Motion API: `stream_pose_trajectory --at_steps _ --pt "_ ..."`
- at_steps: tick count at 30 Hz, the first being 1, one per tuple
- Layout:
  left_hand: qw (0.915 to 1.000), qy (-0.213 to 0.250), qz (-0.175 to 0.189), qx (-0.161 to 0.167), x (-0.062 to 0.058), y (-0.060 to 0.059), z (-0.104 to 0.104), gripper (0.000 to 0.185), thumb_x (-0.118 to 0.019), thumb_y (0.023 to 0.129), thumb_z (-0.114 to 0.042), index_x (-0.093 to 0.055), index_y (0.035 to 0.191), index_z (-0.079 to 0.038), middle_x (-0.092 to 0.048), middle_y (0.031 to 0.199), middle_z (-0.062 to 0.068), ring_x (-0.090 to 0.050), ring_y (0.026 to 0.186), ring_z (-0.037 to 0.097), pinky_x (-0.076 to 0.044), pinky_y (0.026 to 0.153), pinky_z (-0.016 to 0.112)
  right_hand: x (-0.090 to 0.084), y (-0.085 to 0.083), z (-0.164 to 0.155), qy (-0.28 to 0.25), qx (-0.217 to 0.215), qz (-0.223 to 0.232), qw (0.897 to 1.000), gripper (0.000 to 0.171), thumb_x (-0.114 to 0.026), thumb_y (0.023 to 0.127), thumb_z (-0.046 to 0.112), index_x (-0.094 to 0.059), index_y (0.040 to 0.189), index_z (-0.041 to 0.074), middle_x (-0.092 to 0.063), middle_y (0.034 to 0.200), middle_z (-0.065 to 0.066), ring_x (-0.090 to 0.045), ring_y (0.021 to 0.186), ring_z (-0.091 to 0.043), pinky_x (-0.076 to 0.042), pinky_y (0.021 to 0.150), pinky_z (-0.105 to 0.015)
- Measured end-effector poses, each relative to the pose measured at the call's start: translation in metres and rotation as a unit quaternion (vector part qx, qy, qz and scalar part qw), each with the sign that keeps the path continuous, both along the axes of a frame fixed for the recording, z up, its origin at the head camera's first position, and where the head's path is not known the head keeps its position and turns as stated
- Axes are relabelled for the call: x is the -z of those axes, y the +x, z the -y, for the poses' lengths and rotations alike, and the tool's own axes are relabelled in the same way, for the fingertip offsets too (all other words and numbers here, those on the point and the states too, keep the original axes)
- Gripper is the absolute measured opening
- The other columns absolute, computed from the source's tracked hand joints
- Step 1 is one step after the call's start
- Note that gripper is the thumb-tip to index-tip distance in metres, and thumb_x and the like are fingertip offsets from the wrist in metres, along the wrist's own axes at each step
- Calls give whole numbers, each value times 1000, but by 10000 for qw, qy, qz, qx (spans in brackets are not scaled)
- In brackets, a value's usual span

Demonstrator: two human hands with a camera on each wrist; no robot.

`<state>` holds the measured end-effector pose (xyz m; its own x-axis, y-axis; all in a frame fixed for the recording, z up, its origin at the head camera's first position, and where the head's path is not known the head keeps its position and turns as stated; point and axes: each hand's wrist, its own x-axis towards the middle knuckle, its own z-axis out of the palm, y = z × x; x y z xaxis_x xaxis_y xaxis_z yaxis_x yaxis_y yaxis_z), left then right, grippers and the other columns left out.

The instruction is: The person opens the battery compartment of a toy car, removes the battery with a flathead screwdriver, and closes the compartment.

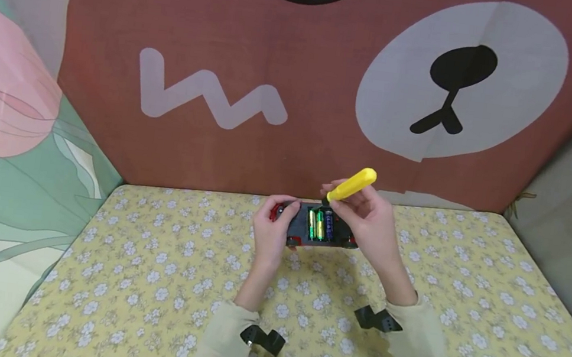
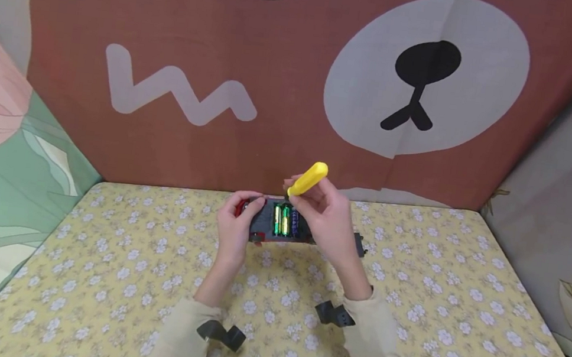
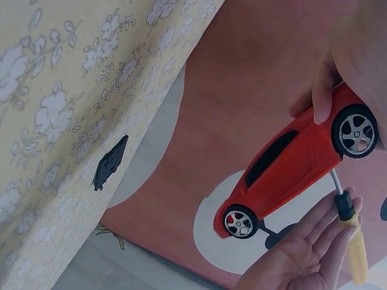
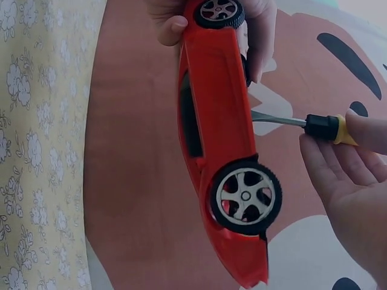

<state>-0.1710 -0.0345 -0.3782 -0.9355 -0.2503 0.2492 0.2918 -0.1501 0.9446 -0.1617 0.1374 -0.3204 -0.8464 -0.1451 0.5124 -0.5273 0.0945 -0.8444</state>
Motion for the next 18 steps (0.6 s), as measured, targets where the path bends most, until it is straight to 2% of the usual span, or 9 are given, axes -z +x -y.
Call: stream_pose_trajectory --at_steps 5,7,12,18 --pt "9991 -106 -219 350 -1 3 -1 20 -72 96 -18 -73 107 -1 -73 102 11 -65 73 20 -49 40 30 2 -4 -7 -12 54 97 9999 32 -64 101 1 -58 133 -3 -70 123 -21 -70 114 -24 -54 97 -28" --pt "9984 -167 -295 456 -1 3 -2 21 -72 97 -20 -73 108 -2 -72 101 10 -65 69 20 -47 36 31 1 -5 -10 -12 74 149 9999 33 -64 102 4 -58 134 -3 -69 124 -24 -70 114 -28 -54 97 -28" --pt "9982 -195 -358 451 1 5 -2 23 -70 98 -20 -72 109 0 -72 102 10 -65 71 18 -48 39 28 -1 -6 -13 -14 -54 317 9995 31 -62 104 5 -58 133 -1 -67 124 -28 -70 114 -27 -54 96 -28" --pt "9980 -141 -452 429 3 5 -2 26 -68 100 -18 -70 110 5 -72 105 12 -66 78 17 -56 52 27 0 -5 -13 -103 -163 521 9985 28 -60 105 7 -59 132 -2 -68 122 -24 -71 112 -23 -58 91 -32"
